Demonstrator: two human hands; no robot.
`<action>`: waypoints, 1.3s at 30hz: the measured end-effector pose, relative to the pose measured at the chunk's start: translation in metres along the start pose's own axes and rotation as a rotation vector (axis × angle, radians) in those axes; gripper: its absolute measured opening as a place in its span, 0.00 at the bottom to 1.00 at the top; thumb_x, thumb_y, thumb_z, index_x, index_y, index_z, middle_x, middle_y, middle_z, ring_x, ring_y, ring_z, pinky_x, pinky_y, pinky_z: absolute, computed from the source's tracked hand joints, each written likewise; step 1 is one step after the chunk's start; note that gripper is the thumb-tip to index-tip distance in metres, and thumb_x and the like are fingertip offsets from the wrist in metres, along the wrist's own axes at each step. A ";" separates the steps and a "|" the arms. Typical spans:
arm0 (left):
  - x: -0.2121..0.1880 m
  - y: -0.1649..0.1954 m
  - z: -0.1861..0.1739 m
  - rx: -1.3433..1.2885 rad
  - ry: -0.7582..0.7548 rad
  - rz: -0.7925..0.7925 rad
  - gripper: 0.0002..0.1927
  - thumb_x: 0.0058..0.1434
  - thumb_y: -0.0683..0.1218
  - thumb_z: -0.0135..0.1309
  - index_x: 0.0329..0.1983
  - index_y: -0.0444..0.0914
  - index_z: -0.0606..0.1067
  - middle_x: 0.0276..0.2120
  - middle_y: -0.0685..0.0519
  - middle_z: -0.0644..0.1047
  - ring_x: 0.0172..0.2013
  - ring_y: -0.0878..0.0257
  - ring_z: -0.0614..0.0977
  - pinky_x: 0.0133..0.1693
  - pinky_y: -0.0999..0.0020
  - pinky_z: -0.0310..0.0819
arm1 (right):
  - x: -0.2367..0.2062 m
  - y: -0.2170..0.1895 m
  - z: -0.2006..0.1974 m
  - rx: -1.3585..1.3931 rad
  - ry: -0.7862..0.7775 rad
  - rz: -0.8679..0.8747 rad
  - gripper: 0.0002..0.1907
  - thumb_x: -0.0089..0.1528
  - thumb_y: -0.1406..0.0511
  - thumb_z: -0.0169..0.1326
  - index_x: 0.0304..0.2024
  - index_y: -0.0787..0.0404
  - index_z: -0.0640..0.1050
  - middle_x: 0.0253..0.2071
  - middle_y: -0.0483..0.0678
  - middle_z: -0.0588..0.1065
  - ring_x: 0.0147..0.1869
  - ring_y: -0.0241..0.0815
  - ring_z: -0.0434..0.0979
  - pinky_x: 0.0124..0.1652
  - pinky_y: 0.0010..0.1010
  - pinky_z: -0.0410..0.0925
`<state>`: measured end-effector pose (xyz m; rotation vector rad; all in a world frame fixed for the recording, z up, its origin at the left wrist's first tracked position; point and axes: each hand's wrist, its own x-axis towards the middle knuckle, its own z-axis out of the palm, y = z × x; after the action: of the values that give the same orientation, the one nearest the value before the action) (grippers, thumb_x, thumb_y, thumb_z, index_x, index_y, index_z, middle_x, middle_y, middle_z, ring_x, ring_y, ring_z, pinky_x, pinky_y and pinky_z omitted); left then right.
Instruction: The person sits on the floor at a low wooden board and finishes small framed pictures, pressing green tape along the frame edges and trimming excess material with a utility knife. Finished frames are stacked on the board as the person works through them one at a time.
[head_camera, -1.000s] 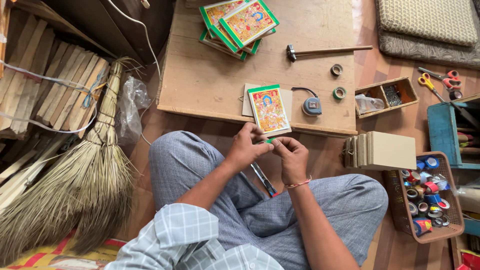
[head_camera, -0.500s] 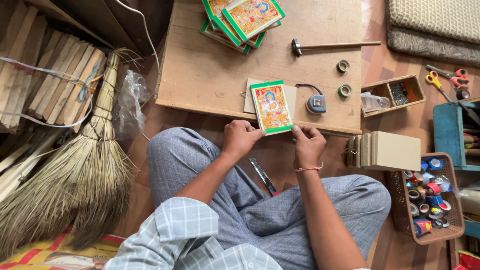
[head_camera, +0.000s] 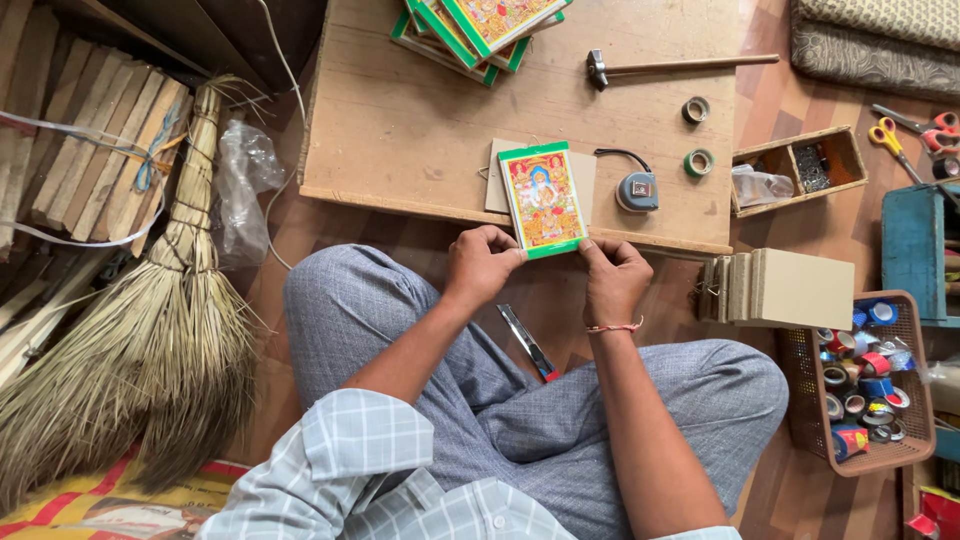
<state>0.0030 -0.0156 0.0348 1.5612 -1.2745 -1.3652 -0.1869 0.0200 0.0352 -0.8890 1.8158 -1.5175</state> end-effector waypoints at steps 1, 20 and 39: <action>0.000 -0.001 0.001 0.004 0.005 0.000 0.09 0.49 0.46 0.67 0.29 0.36 0.82 0.24 0.52 0.83 0.25 0.67 0.83 0.32 0.68 0.79 | 0.000 0.001 0.000 -0.003 0.003 0.004 0.03 0.58 0.74 0.64 0.33 0.70 0.82 0.31 0.44 0.80 0.33 0.28 0.75 0.36 0.21 0.70; -0.003 -0.002 0.002 0.013 0.023 0.011 0.09 0.49 0.45 0.66 0.30 0.35 0.81 0.25 0.52 0.83 0.27 0.66 0.84 0.33 0.68 0.79 | -0.001 0.000 0.003 0.030 0.003 0.014 0.03 0.58 0.75 0.63 0.34 0.71 0.82 0.31 0.47 0.81 0.33 0.31 0.78 0.37 0.22 0.73; -0.003 -0.003 0.004 0.033 0.028 -0.003 0.09 0.48 0.45 0.67 0.29 0.35 0.82 0.26 0.51 0.84 0.27 0.65 0.84 0.34 0.67 0.79 | 0.002 0.018 0.005 0.132 0.060 0.006 0.09 0.56 0.76 0.65 0.37 0.70 0.79 0.35 0.48 0.80 0.35 0.32 0.79 0.39 0.23 0.74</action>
<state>0.0001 -0.0117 0.0320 1.5998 -1.2847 -1.3262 -0.1863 0.0176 0.0168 -0.7824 1.7351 -1.6552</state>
